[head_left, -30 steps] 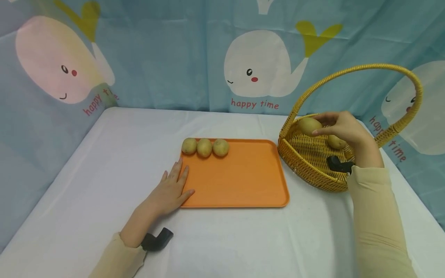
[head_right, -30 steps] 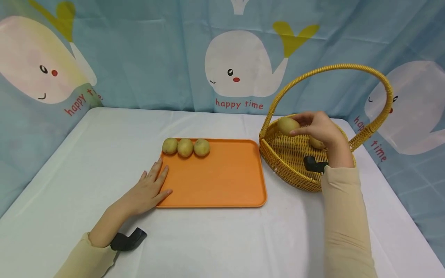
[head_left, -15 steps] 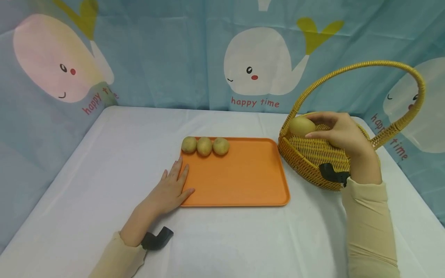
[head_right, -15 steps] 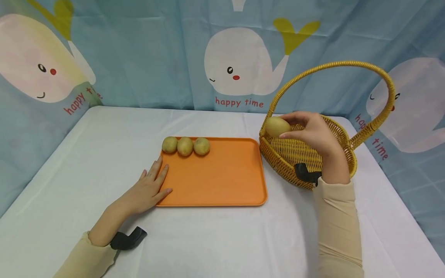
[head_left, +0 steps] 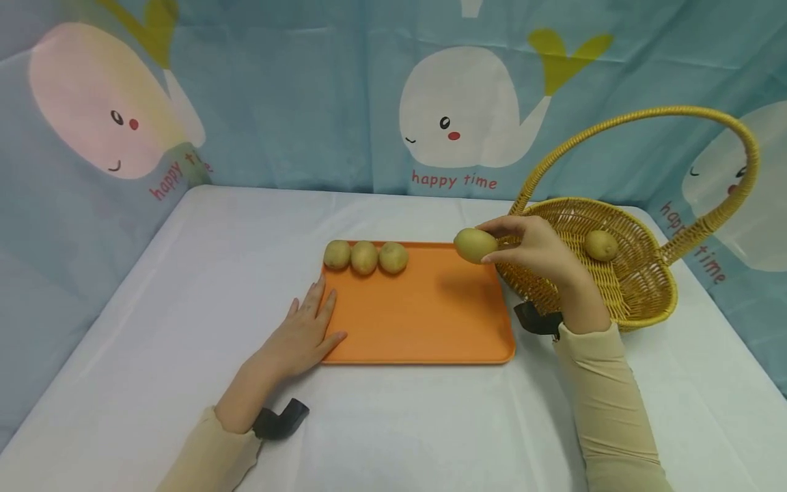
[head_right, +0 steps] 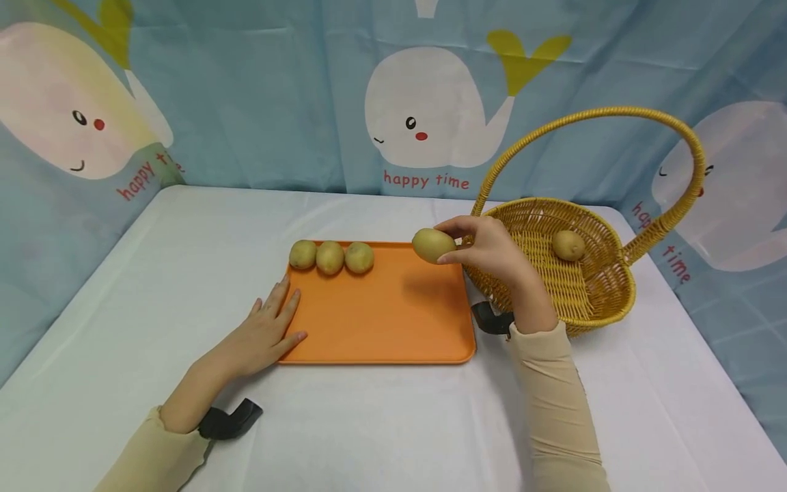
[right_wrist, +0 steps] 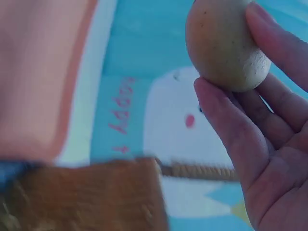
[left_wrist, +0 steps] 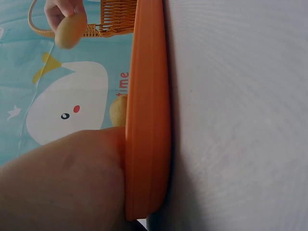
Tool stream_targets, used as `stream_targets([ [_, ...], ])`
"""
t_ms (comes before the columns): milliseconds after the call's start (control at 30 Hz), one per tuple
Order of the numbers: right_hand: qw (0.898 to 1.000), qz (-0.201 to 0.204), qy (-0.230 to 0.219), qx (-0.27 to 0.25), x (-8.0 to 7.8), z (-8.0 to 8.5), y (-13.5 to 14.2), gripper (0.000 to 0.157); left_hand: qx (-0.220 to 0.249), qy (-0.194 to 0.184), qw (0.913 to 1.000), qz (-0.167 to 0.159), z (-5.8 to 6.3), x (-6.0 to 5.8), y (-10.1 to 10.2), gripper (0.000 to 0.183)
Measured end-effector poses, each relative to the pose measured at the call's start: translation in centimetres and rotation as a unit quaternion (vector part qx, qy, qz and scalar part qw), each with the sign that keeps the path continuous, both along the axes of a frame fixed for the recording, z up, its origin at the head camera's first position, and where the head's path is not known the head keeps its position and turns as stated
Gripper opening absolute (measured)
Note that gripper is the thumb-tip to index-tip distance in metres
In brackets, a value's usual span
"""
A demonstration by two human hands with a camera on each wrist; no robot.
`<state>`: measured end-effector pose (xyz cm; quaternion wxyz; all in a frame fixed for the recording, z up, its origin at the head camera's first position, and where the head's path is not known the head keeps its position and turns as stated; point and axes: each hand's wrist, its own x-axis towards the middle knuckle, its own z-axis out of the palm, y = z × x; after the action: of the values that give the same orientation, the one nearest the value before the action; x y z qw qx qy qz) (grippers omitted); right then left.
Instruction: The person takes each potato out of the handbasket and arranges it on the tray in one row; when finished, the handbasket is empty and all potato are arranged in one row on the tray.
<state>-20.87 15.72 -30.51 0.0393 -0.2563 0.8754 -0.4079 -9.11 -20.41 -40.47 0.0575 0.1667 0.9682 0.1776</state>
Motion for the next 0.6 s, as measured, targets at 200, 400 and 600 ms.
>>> stream_targets([
  [200, 0.999, 0.039, -0.002, 0.010, -1.3, -2.0, -2.7, 0.043, -0.002, 0.000, 1.0000, 0.000, -0.2, -0.2, 0.1, 0.072],
  [400, 0.999, 0.014, -0.021, 0.019, -2.2, -3.3, -4.9, 0.041, -0.006, 0.001, 1.0000, 0.001, -0.2, -0.2, 0.1, 0.072],
  [600, 0.997, -0.028, -0.065, 0.040, -2.8, -4.9, -6.2, 0.041, -0.009, 0.001, 1.0000, 0.000, 0.0, -0.1, 0.1, 0.072],
])
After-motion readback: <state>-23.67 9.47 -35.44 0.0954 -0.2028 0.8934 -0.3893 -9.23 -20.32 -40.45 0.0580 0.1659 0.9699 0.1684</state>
